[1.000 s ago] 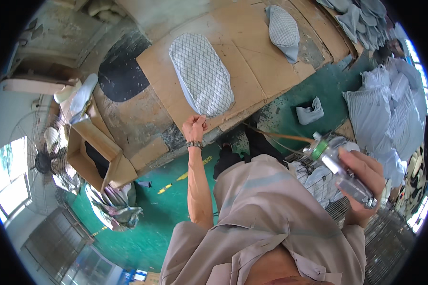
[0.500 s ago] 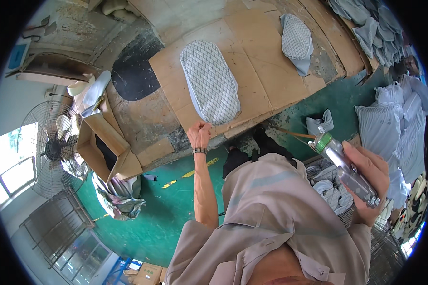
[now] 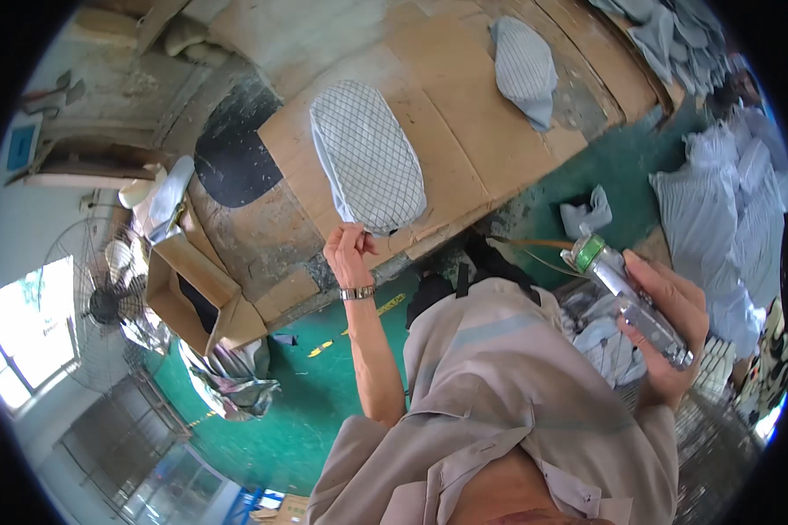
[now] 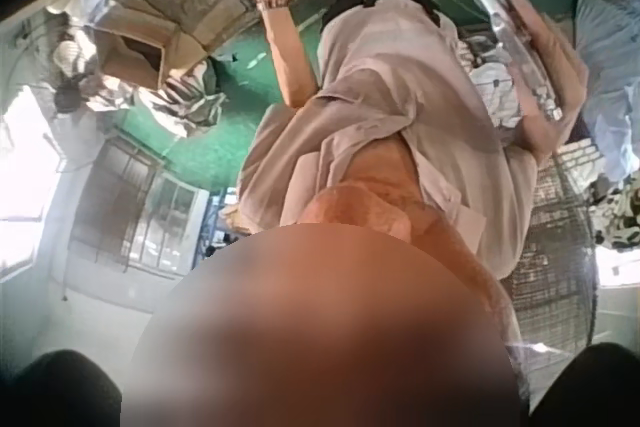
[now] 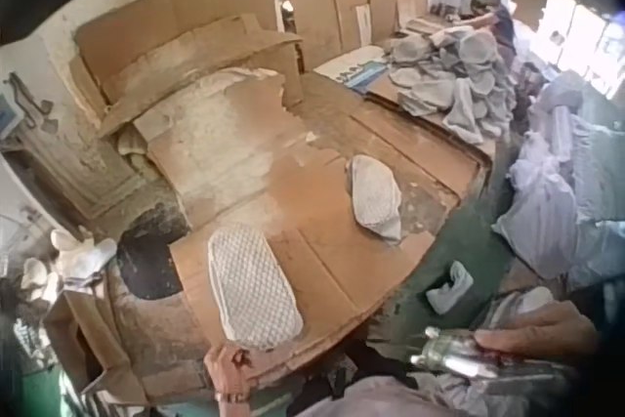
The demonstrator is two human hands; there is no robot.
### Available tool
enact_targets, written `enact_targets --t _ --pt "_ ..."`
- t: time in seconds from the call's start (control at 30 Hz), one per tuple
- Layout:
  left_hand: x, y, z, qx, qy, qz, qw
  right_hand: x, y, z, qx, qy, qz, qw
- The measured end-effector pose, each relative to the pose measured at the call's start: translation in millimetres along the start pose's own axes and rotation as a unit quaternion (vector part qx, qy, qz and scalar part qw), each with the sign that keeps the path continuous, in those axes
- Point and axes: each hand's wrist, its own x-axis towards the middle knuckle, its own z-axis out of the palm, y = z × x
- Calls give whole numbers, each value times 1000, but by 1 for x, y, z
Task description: Spraying adhesive and organizing mesh seat covers in a factory setting.
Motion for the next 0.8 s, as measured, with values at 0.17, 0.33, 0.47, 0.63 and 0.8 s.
enact_targets --t 0.17,0.33,0.47,0.63,0.8 --pt "27 4 6 27 57 -5 998 1 38 -8 181 -89 -62 977" --pt "62 66 7 32 -103 6 994 -19 62 23 131 -113 -102 980" --pt "68 113 54 99 -107 88 985 -44 81 37 125 -53 -67 988" --pt "119 174 119 -45 -326 -25 944 -51 105 44 146 5 -50 988" --pt "151 201 222 -112 -332 13 937 -61 119 41 122 50 -8 991"
